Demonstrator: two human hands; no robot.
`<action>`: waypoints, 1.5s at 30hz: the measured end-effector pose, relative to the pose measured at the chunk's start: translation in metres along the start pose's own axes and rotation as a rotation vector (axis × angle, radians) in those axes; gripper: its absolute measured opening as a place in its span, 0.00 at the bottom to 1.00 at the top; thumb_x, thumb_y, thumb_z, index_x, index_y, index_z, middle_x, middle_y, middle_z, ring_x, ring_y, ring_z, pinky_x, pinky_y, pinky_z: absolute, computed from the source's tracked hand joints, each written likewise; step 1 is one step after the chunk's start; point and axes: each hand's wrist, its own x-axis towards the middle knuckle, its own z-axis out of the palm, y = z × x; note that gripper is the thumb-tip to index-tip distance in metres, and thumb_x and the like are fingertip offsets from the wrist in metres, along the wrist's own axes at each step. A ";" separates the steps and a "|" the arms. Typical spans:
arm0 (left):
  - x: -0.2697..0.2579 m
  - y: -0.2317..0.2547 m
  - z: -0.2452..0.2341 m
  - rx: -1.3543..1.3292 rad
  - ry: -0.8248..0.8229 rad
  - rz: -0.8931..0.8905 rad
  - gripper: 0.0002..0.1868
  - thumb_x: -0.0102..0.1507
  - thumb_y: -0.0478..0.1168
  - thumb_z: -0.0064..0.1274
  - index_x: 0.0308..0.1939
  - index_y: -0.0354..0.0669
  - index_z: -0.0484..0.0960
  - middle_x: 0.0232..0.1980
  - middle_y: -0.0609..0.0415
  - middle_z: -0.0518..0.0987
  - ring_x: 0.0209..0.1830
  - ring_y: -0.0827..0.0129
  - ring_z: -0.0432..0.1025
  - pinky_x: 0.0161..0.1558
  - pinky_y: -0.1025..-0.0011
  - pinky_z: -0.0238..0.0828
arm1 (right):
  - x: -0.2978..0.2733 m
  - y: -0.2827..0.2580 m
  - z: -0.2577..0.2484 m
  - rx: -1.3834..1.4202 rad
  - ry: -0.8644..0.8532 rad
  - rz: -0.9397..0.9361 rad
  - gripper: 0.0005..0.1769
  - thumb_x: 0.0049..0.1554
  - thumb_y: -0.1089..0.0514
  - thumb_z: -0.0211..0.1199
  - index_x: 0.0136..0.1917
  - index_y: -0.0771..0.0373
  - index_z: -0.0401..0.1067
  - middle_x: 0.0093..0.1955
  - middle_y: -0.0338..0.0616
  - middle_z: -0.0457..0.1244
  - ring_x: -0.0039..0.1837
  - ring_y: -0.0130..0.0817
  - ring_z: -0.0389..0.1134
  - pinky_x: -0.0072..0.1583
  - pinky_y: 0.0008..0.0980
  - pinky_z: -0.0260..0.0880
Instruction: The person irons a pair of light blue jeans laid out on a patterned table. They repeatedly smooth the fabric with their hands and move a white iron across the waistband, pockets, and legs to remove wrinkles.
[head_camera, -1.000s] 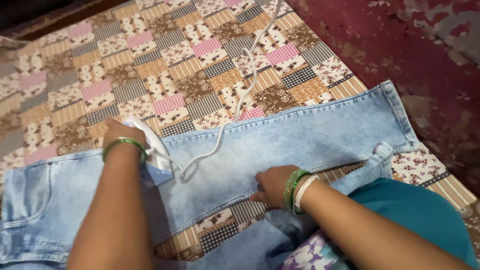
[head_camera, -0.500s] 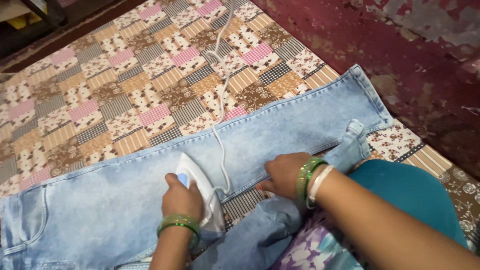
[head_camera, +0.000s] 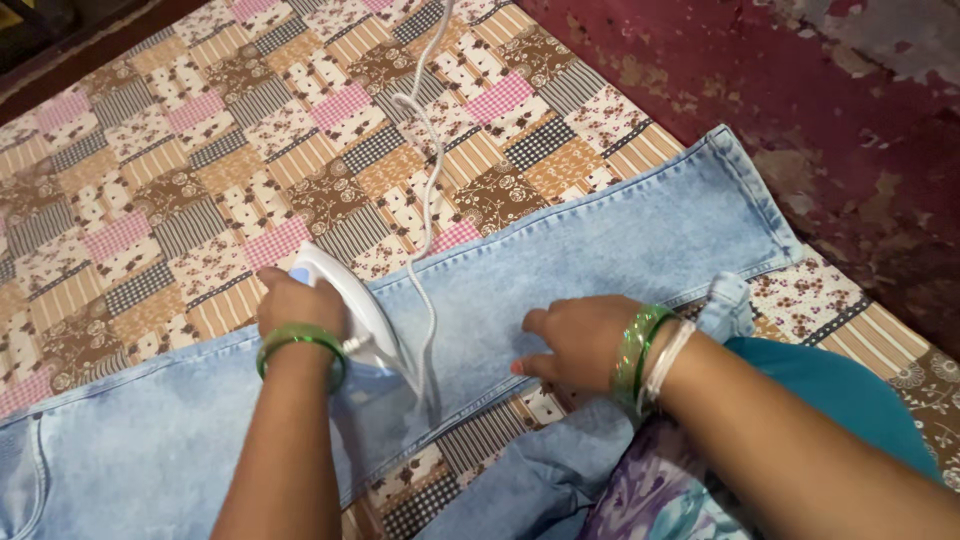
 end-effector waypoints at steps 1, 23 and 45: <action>0.010 0.001 -0.001 0.016 -0.011 -0.010 0.42 0.66 0.48 0.51 0.75 0.25 0.52 0.56 0.23 0.77 0.56 0.35 0.74 0.59 0.52 0.71 | 0.003 0.004 -0.002 0.004 -0.001 0.011 0.33 0.57 0.32 0.55 0.66 0.54 0.67 0.59 0.52 0.67 0.62 0.53 0.68 0.63 0.49 0.67; -0.044 -0.143 -0.055 0.242 -0.054 -0.148 0.35 0.65 0.53 0.50 0.71 0.38 0.64 0.57 0.20 0.78 0.58 0.30 0.74 0.62 0.47 0.70 | -0.004 0.153 -0.022 0.197 0.234 0.383 0.54 0.45 0.36 0.74 0.78 0.54 0.58 0.75 0.54 0.60 0.75 0.51 0.61 0.73 0.43 0.60; 0.076 -0.228 -0.092 0.103 0.165 -0.332 0.39 0.59 0.50 0.58 0.69 0.31 0.67 0.62 0.23 0.76 0.60 0.33 0.73 0.62 0.50 0.68 | 0.044 0.119 -0.025 0.198 0.209 0.332 0.58 0.42 0.39 0.78 0.79 0.54 0.56 0.73 0.55 0.61 0.72 0.51 0.65 0.70 0.42 0.66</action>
